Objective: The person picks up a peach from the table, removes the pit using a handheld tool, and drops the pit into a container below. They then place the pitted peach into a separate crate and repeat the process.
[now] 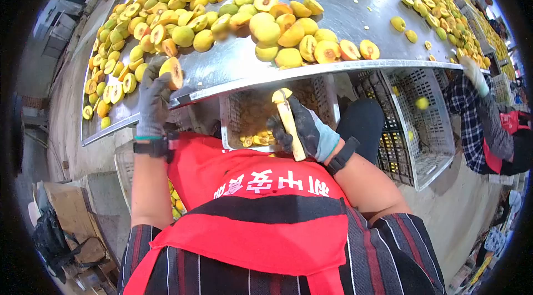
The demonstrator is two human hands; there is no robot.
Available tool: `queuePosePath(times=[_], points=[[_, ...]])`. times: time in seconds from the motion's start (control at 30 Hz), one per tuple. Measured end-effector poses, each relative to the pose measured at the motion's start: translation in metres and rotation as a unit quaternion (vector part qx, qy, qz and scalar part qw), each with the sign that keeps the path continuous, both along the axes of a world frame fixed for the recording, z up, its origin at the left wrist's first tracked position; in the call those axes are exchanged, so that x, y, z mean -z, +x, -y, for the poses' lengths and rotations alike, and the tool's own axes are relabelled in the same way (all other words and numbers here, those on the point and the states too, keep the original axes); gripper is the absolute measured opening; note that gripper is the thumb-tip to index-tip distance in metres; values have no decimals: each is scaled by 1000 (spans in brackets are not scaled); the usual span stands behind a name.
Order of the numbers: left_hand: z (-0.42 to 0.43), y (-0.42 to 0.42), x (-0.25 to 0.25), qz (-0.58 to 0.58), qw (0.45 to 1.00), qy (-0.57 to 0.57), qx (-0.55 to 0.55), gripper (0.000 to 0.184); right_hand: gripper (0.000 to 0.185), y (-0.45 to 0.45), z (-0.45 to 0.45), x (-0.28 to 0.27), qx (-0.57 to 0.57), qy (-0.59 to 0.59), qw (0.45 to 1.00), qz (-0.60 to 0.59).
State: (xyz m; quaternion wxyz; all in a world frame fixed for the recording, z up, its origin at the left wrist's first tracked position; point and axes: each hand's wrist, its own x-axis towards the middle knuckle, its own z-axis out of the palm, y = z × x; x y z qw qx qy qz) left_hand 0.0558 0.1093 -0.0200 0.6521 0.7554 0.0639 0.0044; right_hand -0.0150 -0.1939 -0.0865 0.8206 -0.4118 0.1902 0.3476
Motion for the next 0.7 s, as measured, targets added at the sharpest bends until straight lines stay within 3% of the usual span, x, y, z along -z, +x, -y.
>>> queuePosePath(times=[0.03, 0.07, 0.1, 0.17, 0.23, 0.3, 0.37, 0.43, 0.57, 0.63, 0.67, 0.7], points=[[13, -10, 2, 7, 978, -203, 47, 40, 40, 1, 2, 2, 21, 138, 983, -119], [25, -16, 2, 16, 914, -396, 90, 42, 41, -1, -3, 0, 71, 101, 987, -101], [35, -20, 3, 17, 914, -394, 91, 42, 41, 2, 0, 1, 70, 102, 987, -100], [52, -33, 7, -84, 831, -536, 123, 41, 44, 6, 9, 6, -49, 312, 931, -181], [65, -37, 7, -94, 819, -543, 162, 44, 47, 6, 8, 3, -38, 300, 933, -196], [73, -41, 12, -101, 806, -550, 194, 46, 49, -3, 9, -9, -81, 409, 906, -75], [79, -46, 21, -127, 800, -553, 194, 44, 43, -4, 8, -9, -95, 385, 916, -53], [87, -52, 23, -157, 773, -585, 190, 42, 41, -1, 1, -10, -30, 243, 964, -105], [97, -62, 29, -174, 753, -614, 161, 40, 46, -12, -8, -18, -81, 193, 976, -54], [102, -66, 26, -52, 914, -358, 185, 41, 47, -11, -6, -28, -81, 178, 979, -51], [101, -65, 26, -52, 914, -357, 187, 41, 48, -10, -6, -32, -81, 162, 982, -49], [97, -63, 27, -98, 855, -472, 195, 41, 48, -9, -5, -31, -80, 164, 982, -49]])
